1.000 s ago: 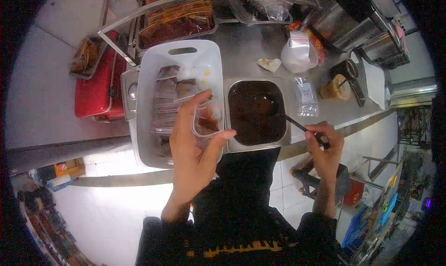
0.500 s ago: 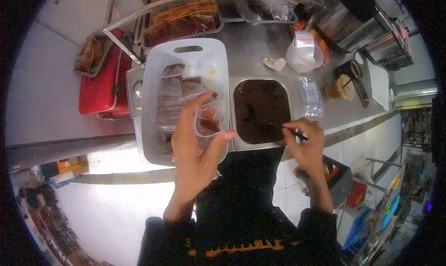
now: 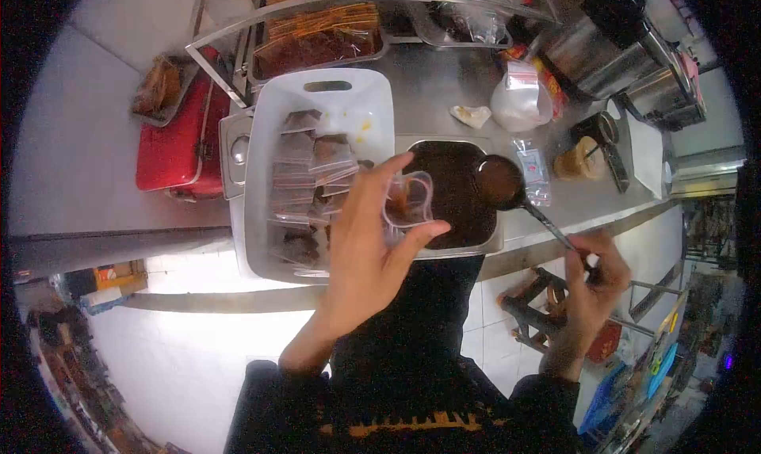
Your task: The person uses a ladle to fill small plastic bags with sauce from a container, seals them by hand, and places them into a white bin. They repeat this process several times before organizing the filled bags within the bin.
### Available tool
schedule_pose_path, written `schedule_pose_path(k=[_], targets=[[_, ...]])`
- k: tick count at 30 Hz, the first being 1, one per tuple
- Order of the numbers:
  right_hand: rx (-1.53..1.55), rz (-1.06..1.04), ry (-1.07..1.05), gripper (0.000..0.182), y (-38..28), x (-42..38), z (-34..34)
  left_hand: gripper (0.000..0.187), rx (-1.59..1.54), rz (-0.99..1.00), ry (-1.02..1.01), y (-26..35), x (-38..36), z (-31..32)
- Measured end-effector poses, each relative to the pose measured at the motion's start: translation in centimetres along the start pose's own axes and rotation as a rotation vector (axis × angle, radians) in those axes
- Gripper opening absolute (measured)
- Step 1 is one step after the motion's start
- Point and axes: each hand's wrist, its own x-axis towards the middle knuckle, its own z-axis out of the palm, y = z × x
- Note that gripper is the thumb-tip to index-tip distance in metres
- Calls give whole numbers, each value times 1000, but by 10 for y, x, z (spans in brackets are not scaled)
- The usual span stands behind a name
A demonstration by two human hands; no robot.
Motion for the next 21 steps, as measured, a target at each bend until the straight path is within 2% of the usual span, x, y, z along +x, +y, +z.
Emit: schedule_pose_path(k=[2,4,5,7,8,11,13,16,19,21], targets=[[-52,-57,61,16,-19,3,-8,63,22,45,7,3,1,3],[-105,-237,52,20,-33,6,-12,64,-65,-26,-55,8,1,5],[-103,-245,49,20,-38,7,-15,64,-64,-26,-47,9,1,7],[-287,-453,-25,25,-45,9,-16,62,-9,107,22,10,1,9],[-354,-508,-16,29,-46,9,-15,62,-6,105,31,11,0,9],[-336,-615,3,19,-54,10,-12,65,64,114,-7,12,0,4],[-316,-634,21,21,-52,10,-9,65,26,56,-97,11,1,2],[-429,-678,125,27,-50,11,-11,65,2,129,-51,7,3,4],[-299,-732,101,26,-46,15,-12,64,-48,125,-51,5,3,5],[-259,-792,205,30,-44,15,-5,64,-39,122,-44,6,2,4]])
